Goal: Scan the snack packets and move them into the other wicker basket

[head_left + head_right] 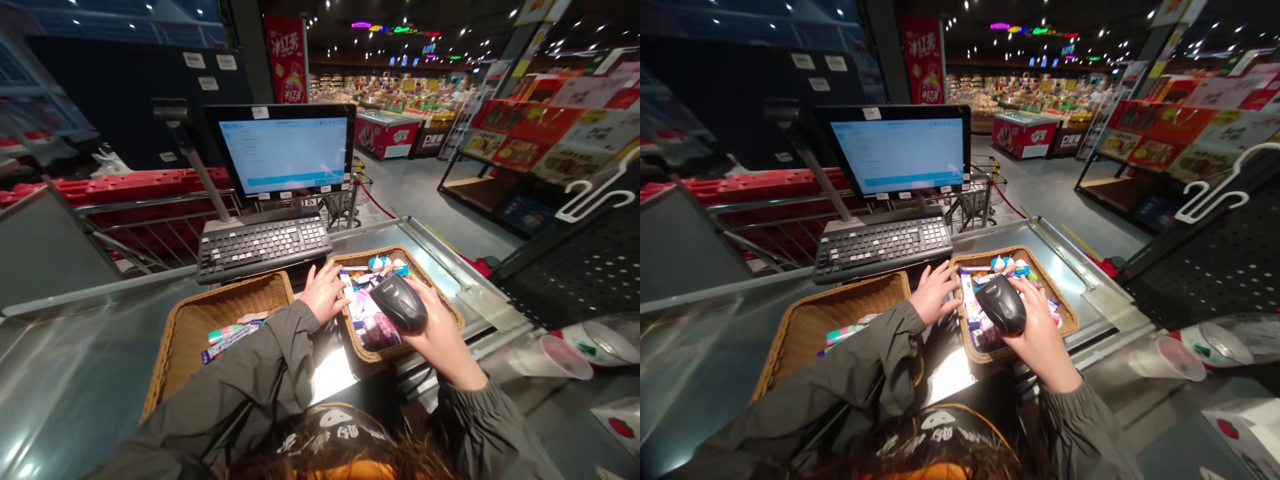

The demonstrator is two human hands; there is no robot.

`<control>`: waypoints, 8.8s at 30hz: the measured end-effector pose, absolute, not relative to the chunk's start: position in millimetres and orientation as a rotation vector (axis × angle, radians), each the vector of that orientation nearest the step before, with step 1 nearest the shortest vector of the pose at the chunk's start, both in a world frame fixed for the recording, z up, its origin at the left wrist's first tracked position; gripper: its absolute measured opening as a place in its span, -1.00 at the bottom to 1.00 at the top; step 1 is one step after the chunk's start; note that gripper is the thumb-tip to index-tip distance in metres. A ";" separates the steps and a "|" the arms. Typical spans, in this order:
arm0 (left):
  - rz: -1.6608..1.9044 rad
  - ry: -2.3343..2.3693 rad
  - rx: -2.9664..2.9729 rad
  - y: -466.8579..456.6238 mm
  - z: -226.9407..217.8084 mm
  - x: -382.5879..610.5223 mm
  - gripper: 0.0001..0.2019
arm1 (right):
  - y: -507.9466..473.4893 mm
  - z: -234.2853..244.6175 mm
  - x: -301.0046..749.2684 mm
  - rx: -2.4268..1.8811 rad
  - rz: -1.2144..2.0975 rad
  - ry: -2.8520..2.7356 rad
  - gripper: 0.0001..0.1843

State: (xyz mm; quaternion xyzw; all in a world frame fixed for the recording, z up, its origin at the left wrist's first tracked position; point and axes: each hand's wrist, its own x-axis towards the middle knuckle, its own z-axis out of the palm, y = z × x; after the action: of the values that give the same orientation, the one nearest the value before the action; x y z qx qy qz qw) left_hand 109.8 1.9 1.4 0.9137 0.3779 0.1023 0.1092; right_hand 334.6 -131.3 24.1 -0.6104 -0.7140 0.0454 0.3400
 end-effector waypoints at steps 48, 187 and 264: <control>1.068 1.451 2.799 8.6 53.7 57.2 -0.77 | -101.7 54.3 322.9 -1.375 -0.008 -2.065 -0.42; 0.280 0.385 3.252 35.4 -68.5 249.6 -0.75 | -129.9 22.1 432.3 -1.644 0.167 -1.631 -0.37; 0.987 1.602 3.096 -22.4 50.3 2.4 -0.82 | -91.7 59.2 258.5 -1.273 0.087 -2.231 -0.51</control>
State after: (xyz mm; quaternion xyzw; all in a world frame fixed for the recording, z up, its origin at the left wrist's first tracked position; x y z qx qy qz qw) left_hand 2.4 -22.4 50.3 0.8299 0.4293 0.2646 -0.2385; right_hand 258.5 -91.7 59.2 -0.4753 -0.8328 0.0327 0.2817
